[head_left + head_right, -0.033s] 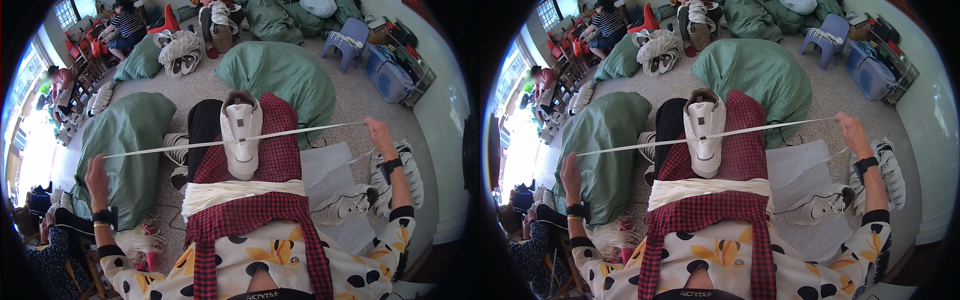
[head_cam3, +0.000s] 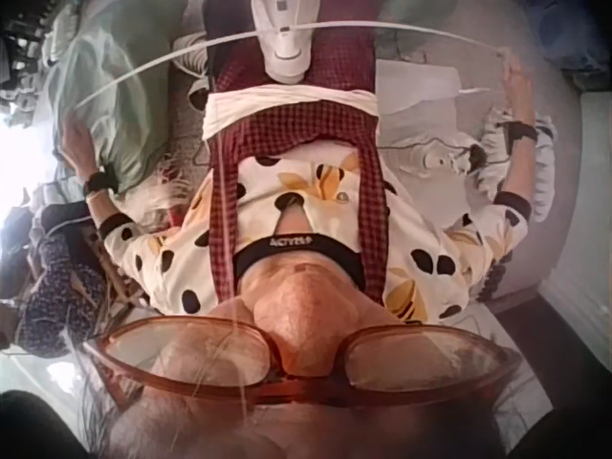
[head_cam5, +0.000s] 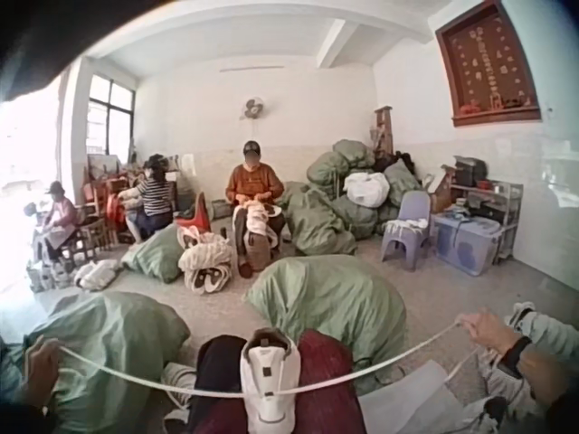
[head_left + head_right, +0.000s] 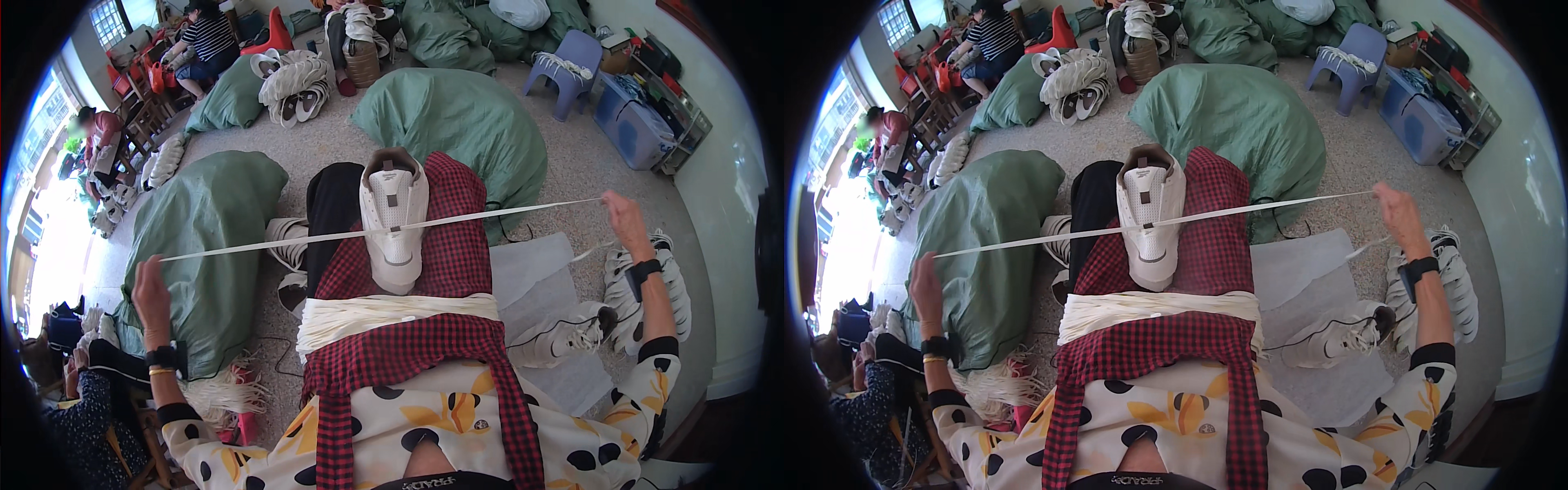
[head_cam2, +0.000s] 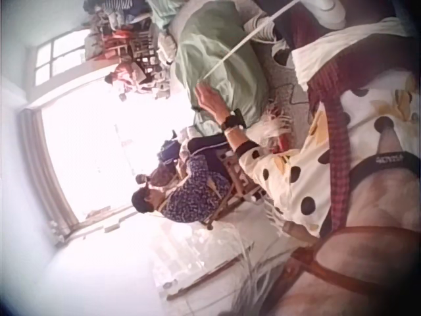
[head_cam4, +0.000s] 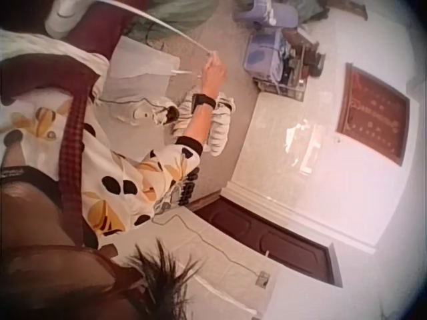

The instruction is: The recorder is threading and lacing white athletic shoes.

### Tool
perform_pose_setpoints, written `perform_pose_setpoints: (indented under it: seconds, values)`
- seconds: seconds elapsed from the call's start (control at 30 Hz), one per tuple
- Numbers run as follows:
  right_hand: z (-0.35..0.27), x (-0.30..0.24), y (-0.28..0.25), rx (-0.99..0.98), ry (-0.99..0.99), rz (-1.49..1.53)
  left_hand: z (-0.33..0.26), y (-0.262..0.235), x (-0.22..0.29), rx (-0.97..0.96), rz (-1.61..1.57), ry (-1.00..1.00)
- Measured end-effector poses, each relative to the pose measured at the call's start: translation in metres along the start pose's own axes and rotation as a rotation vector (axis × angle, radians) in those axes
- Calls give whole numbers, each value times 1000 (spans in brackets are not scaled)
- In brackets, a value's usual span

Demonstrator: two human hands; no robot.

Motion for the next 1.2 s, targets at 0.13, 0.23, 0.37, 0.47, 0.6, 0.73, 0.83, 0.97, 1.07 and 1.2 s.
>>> perform_pose_setpoints:
  seconds: [0.13, 0.23, 0.37, 0.47, 0.6, 0.73, 0.83, 0.97, 1.07, 1.2]
  values:
    - [-9, 44, -51, 97, 46, -156, -13, -32, -35, 57, 24, -124]
    - [-23, 61, -80, 162, 102, -235, -28, -43, -57, 60, 65, -184]
    - [-40, 90, -100, 200, 111, -320, -55, -59, -112, 3, 213, -305]
    - [-58, 116, -107, 198, 150, -436, -65, -73, -129, 65, 322, -322]
    - [-64, 108, -115, 351, 123, -558, -59, -102, -115, 226, 509, -207]
    - [-74, 96, -134, 890, 157, -637, -46, -106, -77, 555, 289, -456]
    - [-59, 59, -83, 1023, 383, 155, -46, -76, -52, 857, -312, -666]
    - [-5, -88, 36, 573, 226, 777, 34, 16, 67, 574, -734, -535]
    - [19, -196, 104, 165, 68, 1119, 82, 75, 175, 204, -1124, -448]
    - [36, -272, 156, -249, -16, 1221, 99, 142, 266, -103, -1550, -321]
Point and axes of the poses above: each hand's wrist, its own z-axis towards the middle knuckle, its own y-axis out of the palm, x = y × z, the point moved 6 cm from there along z, towards the middle knuckle, and after that the axes turned 5 degrees about y, right-handed, at the moved point
